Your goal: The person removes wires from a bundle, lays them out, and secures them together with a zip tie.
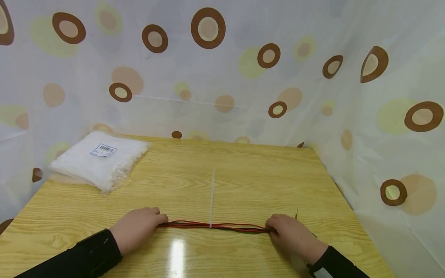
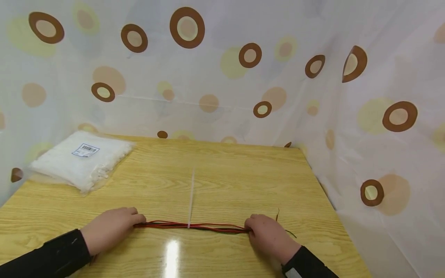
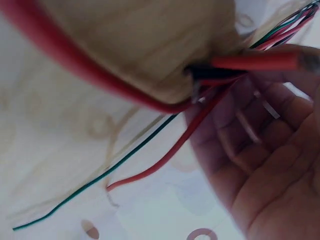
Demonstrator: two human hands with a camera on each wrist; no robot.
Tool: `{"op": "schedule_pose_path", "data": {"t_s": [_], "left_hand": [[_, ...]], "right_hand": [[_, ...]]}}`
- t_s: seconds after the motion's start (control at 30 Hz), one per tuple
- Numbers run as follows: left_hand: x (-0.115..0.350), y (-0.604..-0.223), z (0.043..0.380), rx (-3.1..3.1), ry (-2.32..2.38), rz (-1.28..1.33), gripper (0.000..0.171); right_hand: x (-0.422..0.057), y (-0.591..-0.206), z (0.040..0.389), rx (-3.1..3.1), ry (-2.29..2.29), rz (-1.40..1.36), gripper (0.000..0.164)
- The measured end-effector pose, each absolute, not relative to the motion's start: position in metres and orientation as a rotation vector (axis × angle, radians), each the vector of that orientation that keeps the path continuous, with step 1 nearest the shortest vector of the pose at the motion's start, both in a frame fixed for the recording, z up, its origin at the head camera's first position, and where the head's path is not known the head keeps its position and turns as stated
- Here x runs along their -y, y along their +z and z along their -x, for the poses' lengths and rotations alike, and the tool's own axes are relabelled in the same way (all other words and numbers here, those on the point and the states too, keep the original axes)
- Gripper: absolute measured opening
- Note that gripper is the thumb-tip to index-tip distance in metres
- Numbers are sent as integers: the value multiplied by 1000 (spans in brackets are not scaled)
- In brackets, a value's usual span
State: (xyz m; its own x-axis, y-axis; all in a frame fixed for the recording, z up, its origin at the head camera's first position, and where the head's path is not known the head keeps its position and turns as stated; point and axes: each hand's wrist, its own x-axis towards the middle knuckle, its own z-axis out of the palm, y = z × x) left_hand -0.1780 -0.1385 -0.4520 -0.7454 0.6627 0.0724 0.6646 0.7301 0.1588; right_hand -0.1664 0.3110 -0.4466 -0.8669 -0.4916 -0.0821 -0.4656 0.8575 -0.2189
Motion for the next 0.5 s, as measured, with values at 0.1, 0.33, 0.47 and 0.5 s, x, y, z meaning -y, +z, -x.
{"op": "schedule_pose_path", "data": {"t_s": [0.1,0.33,0.47,0.5], "left_hand": [[142,-451,185,2871,-279,1191,23],[149,-447,203,2825,-235,1347,30],[151,-448,203,2846,-208,1305,29],[151,-448,202,2857,-220,1287,28]], "right_hand": [[-318,-447,174,-2889,-306,862,9],[-325,-445,189,-2770,-394,905,18],[-324,-443,192,-2746,-378,885,18],[-323,-442,191,-2747,-366,878,17]]}}
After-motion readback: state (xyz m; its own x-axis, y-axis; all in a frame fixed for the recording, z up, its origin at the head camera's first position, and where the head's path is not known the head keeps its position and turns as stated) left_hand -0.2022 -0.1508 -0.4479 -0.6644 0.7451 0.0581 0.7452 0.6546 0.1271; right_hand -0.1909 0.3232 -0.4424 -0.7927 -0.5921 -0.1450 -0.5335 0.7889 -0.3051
